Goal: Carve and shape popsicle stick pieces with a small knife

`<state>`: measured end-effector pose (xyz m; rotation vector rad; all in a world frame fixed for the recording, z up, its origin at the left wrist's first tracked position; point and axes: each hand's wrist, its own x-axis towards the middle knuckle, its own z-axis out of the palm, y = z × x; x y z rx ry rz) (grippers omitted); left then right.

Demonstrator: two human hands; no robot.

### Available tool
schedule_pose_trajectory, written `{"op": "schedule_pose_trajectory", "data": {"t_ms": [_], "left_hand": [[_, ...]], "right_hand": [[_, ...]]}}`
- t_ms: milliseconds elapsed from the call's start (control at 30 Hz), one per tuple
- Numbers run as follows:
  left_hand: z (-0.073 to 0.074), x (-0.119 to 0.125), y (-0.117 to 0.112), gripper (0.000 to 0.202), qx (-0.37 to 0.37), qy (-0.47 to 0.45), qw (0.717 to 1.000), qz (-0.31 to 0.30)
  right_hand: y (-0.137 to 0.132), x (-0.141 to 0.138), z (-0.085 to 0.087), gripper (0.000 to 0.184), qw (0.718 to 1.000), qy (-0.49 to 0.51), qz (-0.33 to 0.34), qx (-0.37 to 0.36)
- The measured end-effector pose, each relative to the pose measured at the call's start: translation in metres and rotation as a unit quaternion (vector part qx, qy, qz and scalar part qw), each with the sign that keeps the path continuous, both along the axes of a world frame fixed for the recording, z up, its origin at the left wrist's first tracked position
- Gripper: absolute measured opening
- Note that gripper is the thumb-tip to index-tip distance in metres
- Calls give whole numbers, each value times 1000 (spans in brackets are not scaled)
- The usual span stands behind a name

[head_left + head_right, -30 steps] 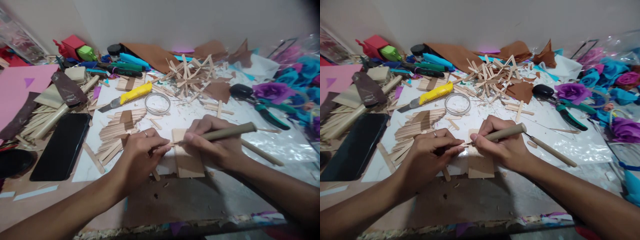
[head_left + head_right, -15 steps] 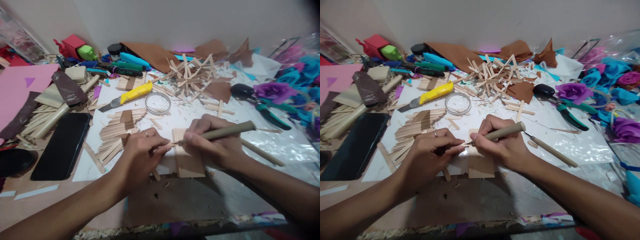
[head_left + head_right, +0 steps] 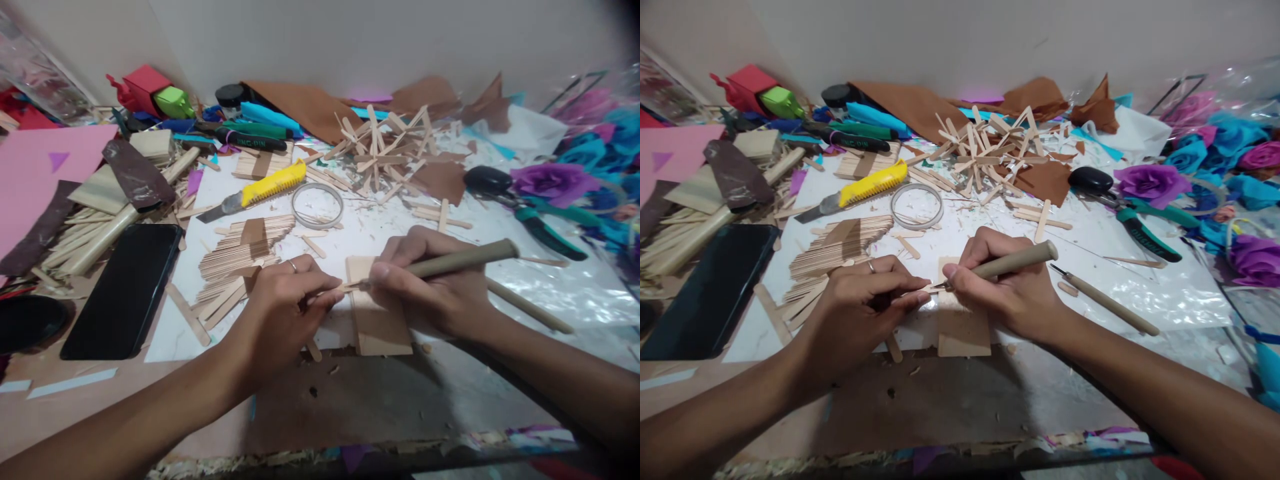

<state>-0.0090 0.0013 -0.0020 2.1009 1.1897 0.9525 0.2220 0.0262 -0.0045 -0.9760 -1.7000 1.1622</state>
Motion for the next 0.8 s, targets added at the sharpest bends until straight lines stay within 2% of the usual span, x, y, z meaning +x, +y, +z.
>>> {"op": "schedule_pose_trajectory", "data": {"t_ms": [133, 433, 600, 700, 800], "left_hand": [[-1, 0, 1, 15, 17, -7, 1000, -2], [-2, 0, -1, 14, 3, -16, 1000, -3], [-2, 1, 1, 10, 21, -6, 1000, -1], [-3, 1, 1, 9, 22, -1, 1000, 6], [-4, 1, 1, 7, 30, 0, 1000, 7]], "right_hand": [[1, -1, 0, 23, 1000, 20, -1, 9], [5, -2, 12, 26, 999, -34, 35, 18], [8, -6, 17, 30, 996, -69, 57, 23], [8, -7, 10, 26, 999, -22, 44, 22], [7, -6, 4, 20, 996, 71, -12, 54]]}}
